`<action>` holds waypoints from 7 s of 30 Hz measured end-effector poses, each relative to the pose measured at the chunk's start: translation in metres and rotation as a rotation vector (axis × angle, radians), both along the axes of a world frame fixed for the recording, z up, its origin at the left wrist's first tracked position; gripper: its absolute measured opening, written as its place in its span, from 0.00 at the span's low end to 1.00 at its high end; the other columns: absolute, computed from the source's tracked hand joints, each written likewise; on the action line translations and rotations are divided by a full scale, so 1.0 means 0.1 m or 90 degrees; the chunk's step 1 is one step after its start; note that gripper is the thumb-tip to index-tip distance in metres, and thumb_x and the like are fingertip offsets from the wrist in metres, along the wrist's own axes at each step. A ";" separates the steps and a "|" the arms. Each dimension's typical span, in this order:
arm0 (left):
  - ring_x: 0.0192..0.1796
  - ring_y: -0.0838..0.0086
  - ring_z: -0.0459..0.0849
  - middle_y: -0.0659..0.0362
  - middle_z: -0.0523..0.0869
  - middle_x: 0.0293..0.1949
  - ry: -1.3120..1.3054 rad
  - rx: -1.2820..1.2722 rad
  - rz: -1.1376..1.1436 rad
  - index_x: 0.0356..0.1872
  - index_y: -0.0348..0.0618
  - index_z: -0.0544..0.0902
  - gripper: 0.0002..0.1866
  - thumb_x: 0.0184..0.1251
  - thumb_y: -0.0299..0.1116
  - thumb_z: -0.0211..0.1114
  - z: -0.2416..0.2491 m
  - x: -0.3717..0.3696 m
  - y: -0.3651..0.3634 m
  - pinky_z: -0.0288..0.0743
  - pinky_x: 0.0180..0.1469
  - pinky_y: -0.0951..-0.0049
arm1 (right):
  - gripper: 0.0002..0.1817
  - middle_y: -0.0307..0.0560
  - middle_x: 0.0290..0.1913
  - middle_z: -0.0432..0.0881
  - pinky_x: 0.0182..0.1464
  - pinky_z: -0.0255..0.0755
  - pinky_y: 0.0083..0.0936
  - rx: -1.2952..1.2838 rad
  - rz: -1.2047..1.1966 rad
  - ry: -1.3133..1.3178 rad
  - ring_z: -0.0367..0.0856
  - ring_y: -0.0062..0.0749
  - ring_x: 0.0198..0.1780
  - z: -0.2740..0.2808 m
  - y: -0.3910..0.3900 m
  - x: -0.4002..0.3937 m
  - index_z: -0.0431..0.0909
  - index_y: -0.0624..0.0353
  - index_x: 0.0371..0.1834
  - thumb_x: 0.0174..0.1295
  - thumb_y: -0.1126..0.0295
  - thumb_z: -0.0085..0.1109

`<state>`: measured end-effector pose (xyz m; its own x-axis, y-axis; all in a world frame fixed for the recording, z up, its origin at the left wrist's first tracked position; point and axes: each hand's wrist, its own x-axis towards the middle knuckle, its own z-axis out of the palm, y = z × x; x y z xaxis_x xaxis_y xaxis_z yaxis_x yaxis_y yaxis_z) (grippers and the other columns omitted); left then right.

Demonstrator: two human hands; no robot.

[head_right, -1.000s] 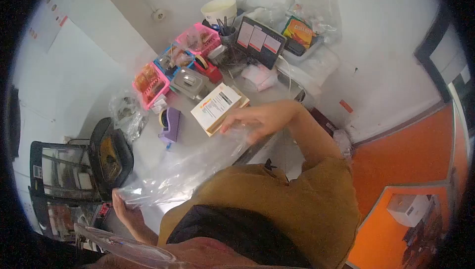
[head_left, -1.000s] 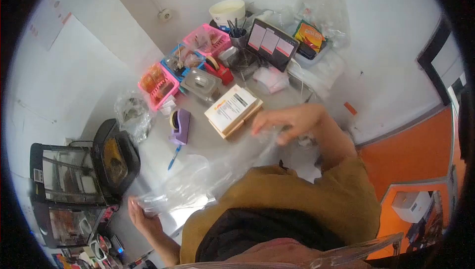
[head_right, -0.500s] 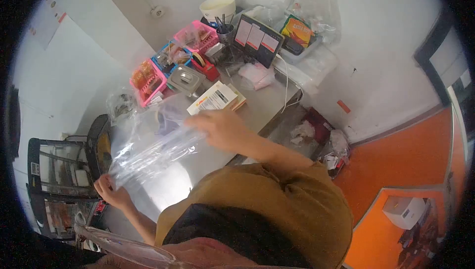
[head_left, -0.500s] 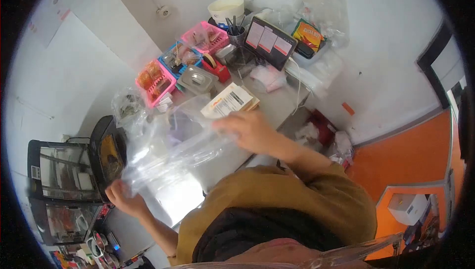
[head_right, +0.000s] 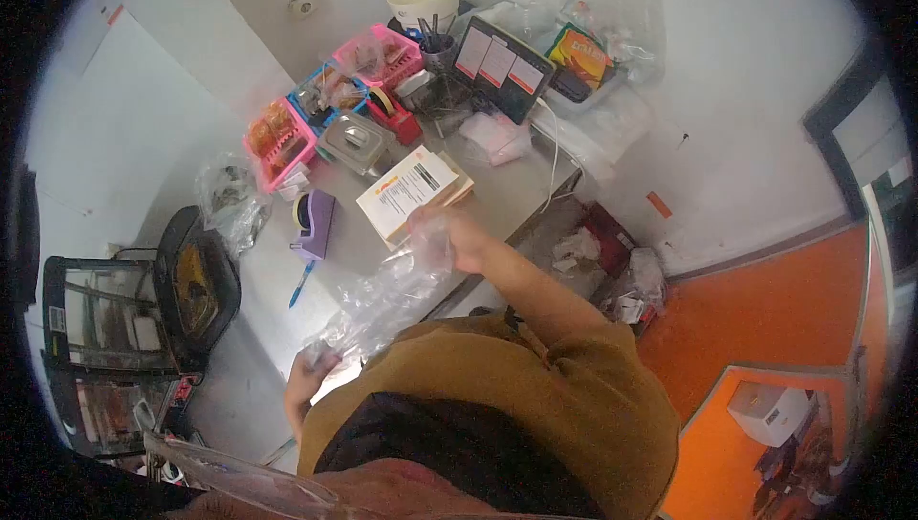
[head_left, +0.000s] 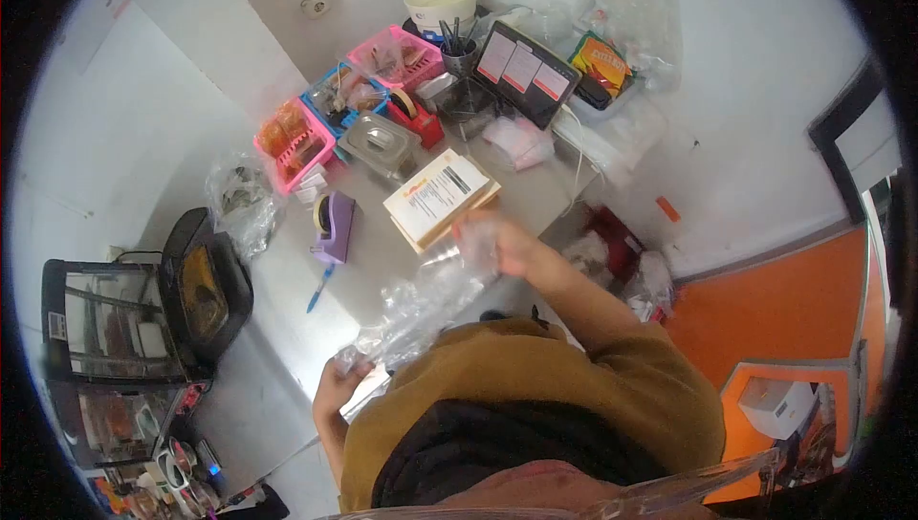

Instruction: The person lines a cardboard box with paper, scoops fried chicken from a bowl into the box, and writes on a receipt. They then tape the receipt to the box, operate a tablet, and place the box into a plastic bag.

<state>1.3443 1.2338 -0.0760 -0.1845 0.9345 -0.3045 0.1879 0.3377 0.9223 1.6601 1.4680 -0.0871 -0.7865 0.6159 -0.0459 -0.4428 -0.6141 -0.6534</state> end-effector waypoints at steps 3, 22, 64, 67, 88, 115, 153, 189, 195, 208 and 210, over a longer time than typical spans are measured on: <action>0.34 0.76 0.79 0.61 0.81 0.28 -0.261 0.185 0.103 0.47 0.39 0.76 0.20 0.62 0.43 0.63 -0.28 -0.13 -0.11 0.73 0.36 0.77 | 0.15 0.38 0.38 0.79 0.35 0.71 0.21 0.040 0.174 -0.124 0.77 0.21 0.37 -0.26 -0.01 0.27 0.75 0.61 0.47 0.63 0.63 0.54; 0.20 0.82 0.65 0.67 0.69 0.21 -0.393 -0.076 0.293 0.40 0.44 0.72 0.12 0.67 0.41 0.59 -1.35 0.40 0.61 0.62 0.22 0.82 | 0.10 0.50 0.32 0.77 0.48 0.68 0.40 0.589 -0.241 -0.708 0.76 0.45 0.41 -0.81 -0.15 -0.27 0.77 0.60 0.36 0.58 0.65 0.55; 0.57 0.66 0.73 0.48 0.74 0.56 -0.227 -0.163 0.132 0.61 0.32 0.64 0.38 0.61 0.54 0.61 -1.07 0.75 2.63 0.65 0.59 0.70 | 0.40 0.56 0.48 0.80 0.50 0.70 0.30 0.341 -0.237 -0.680 0.79 0.39 0.50 -1.47 1.57 -0.05 0.70 0.69 0.56 0.54 0.41 0.59; 0.50 0.69 0.79 0.50 0.79 0.49 -0.204 -0.103 0.135 0.58 0.29 0.67 0.36 0.60 0.52 0.63 -0.99 0.80 2.61 0.70 0.53 0.73 | 0.39 0.53 0.46 0.80 0.38 0.75 0.26 0.256 -0.096 -0.680 0.82 0.34 0.42 -0.99 1.47 -0.05 0.70 0.66 0.57 0.53 0.43 0.62; 0.48 0.66 0.81 0.46 0.82 0.45 -0.074 -0.061 0.183 0.58 0.29 0.68 0.31 0.64 0.44 0.62 -0.96 0.34 0.55 0.74 0.49 0.71 | 0.30 0.66 0.54 0.69 0.57 0.63 0.41 0.608 0.030 -0.663 0.69 0.56 0.57 -0.88 -0.38 -0.36 0.66 0.66 0.57 0.65 0.49 0.46; 0.42 0.69 0.78 0.52 0.79 0.42 0.145 0.037 0.202 0.43 0.35 0.68 0.26 0.47 0.30 0.74 -1.32 0.26 0.33 0.75 0.41 0.69 | 0.39 0.53 0.52 0.75 0.52 0.71 0.30 0.477 -0.175 -0.536 0.75 0.35 0.51 -1.72 0.06 -0.32 0.60 0.60 0.64 0.49 0.72 0.71; 0.34 0.68 0.82 0.57 0.79 0.38 -0.084 -0.232 0.522 0.53 0.44 0.69 0.20 0.60 0.32 0.61 -1.35 0.30 0.00 0.80 0.32 0.68 | 0.12 0.58 0.35 0.83 0.42 0.74 0.37 0.955 0.373 -1.213 0.82 0.47 0.37 -0.35 4.79 1.74 0.84 0.60 0.33 0.47 0.66 0.60; 0.44 0.67 0.80 0.53 0.81 0.45 -0.289 -0.185 0.598 0.54 0.45 0.69 0.23 0.61 0.41 0.61 -1.47 0.25 0.03 0.76 0.39 0.71 | 0.13 0.51 0.37 0.83 0.42 0.73 0.36 0.935 0.383 -1.052 0.81 0.42 0.38 -0.23 5.03 2.15 0.83 0.57 0.36 0.51 0.62 0.58; 0.44 0.67 0.80 0.53 0.81 0.45 -0.212 -0.259 0.522 0.54 0.45 0.69 0.22 0.61 0.41 0.61 -1.43 0.31 0.68 0.76 0.39 0.71 | 0.21 0.53 0.47 0.80 0.49 0.72 0.39 0.854 0.187 -1.214 0.80 0.45 0.45 -0.28 4.95 1.86 0.81 0.47 0.47 0.50 0.55 0.63; 0.44 0.68 0.80 0.53 0.81 0.45 -0.157 -0.302 0.424 0.54 0.45 0.70 0.22 0.61 0.41 0.61 -1.44 0.30 1.52 0.76 0.39 0.71 | 0.29 0.50 0.73 0.48 0.61 0.58 0.62 0.897 0.093 -1.372 0.45 0.55 0.72 0.02 4.91 1.86 0.80 0.39 0.50 0.39 0.58 0.74; 0.44 0.68 0.80 0.53 0.81 0.45 -0.155 -0.305 0.415 0.54 0.45 0.70 0.22 0.61 0.41 0.61 -1.44 0.30 1.57 0.76 0.39 0.71 | 0.29 0.49 0.72 0.50 0.58 0.58 0.64 0.941 0.108 -1.374 0.51 0.52 0.70 -0.08 4.97 1.88 0.79 0.48 0.52 0.42 0.60 0.71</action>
